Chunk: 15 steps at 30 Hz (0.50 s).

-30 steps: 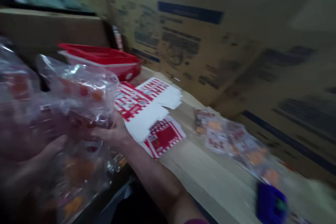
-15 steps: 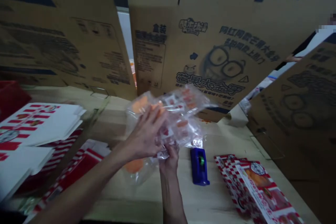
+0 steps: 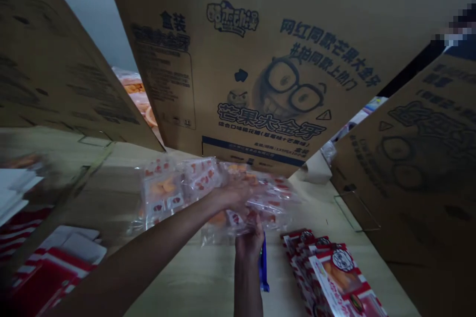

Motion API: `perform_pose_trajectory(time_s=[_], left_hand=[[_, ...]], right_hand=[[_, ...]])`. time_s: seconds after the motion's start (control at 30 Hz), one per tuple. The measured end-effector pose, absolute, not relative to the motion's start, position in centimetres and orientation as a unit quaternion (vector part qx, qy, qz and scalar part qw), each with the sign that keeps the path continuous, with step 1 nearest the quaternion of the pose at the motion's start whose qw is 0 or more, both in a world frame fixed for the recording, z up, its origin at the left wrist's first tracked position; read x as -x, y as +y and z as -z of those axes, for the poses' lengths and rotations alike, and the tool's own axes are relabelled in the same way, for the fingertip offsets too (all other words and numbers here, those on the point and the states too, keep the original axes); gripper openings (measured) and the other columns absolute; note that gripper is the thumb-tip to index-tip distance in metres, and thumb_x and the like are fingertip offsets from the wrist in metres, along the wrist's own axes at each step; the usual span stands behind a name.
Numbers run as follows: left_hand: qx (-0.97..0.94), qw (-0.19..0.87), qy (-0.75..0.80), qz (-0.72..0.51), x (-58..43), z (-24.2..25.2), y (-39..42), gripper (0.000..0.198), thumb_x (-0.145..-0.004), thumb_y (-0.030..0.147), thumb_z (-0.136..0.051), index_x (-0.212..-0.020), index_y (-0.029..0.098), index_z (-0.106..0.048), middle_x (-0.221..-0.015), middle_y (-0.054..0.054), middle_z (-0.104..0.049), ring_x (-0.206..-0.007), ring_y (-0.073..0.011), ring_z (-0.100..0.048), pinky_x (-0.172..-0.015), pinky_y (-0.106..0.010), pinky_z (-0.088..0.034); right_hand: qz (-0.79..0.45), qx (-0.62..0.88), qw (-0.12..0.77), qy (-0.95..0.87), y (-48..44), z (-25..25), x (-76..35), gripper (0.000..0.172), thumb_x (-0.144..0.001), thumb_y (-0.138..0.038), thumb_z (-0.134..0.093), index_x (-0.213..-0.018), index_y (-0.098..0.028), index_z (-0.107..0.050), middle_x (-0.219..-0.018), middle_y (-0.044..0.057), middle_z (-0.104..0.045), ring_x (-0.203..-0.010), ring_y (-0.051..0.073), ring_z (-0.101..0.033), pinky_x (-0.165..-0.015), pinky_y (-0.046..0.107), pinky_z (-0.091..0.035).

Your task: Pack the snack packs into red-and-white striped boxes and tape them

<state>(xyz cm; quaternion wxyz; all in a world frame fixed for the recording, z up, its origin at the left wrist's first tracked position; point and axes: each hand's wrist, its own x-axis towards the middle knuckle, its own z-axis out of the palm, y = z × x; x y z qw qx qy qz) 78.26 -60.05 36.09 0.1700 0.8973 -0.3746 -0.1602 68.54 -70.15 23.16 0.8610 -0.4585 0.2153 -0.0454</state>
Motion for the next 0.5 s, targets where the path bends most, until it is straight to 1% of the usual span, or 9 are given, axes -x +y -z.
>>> perform_pose_trajectory(time_s=[0.1, 0.17, 0.27, 0.37, 0.43, 0.5], left_hand=[[-0.912, 0.159, -0.339, 0.166, -78.6, -34.0, -61.0, 0.077, -0.066, 0.026, -0.075, -0.136, 0.024, -0.043, -0.138, -0.016, -0.047, -0.133, -0.0455, -0.031, -0.101, -0.065, -0.032], [-0.917, 0.182, -0.320, 0.156, -78.6, -33.2, -61.3, 0.078, -0.068, 0.026, -0.074, -0.137, 0.019, -0.039, -0.141, -0.020, -0.042, -0.135, -0.0452, -0.027, -0.101, -0.065, -0.032], [-0.918, 0.222, -0.309, 0.113, -78.3, -33.0, -61.2, 0.067, -0.071, 0.031, -0.072, -0.130, 0.014, -0.045, -0.141, -0.021, -0.040, -0.135, -0.0412, -0.030, -0.104, -0.059, -0.033], [-0.911, 0.257, -0.316, 0.070, -77.5, -33.4, -60.2, 0.060, -0.075, 0.041, -0.069, -0.126, 0.016, -0.049, -0.139, -0.019, -0.042, -0.135, -0.0385, -0.031, -0.106, -0.054, -0.033], [-0.908, 0.267, -0.317, 0.062, -76.6, -33.6, -59.1, 0.057, -0.077, 0.043, -0.067, -0.125, 0.016, -0.050, -0.133, -0.017, -0.049, -0.130, -0.0355, -0.039, -0.104, -0.049, -0.037], [-0.908, 0.255, -0.326, 0.062, -75.5, -33.6, -57.4, 0.050, -0.080, 0.041, -0.064, -0.121, 0.014, -0.052, -0.124, -0.016, -0.055, -0.122, -0.0321, -0.047, -0.101, -0.044, -0.041]], right_hand=[[0.028, 0.397, 0.883, 0.248, -70.9, -23.8, -68.6, 0.027, -0.075, -0.047, -0.063, -0.092, -0.027, -0.067, -0.091, 0.000, -0.073, -0.092, 0.021, -0.068, -0.088, 0.041, -0.051], [0.004, 0.396, 0.883, 0.252, -71.3, -24.3, -68.8, 0.029, -0.072, -0.047, -0.066, -0.091, -0.025, -0.068, -0.090, 0.002, -0.074, -0.092, 0.022, -0.068, -0.088, 0.041, -0.052], [-0.005, 0.405, 0.875, 0.264, -71.5, -25.4, -69.0, 0.032, -0.067, -0.047, -0.069, -0.088, -0.023, -0.069, -0.087, 0.002, -0.074, -0.089, 0.023, -0.068, -0.087, 0.041, -0.053], [-0.039, 0.421, 0.866, 0.267, -71.7, -26.2, -68.0, 0.032, -0.067, -0.048, -0.069, -0.087, -0.024, -0.068, -0.087, 0.003, -0.074, -0.088, 0.023, -0.068, -0.081, 0.040, -0.055], [-0.081, 0.423, 0.856, 0.287, -71.7, -26.1, -66.4, 0.030, -0.068, -0.048, -0.070, -0.085, -0.024, -0.068, -0.085, 0.004, -0.074, -0.082, 0.023, -0.069, -0.075, 0.040, -0.055], [-0.113, 0.409, 0.845, 0.327, -71.8, -25.6, -64.4, 0.027, -0.065, -0.044, -0.074, -0.083, -0.025, -0.068, -0.081, 0.003, -0.074, -0.074, 0.022, -0.068, -0.072, 0.040, -0.055]])
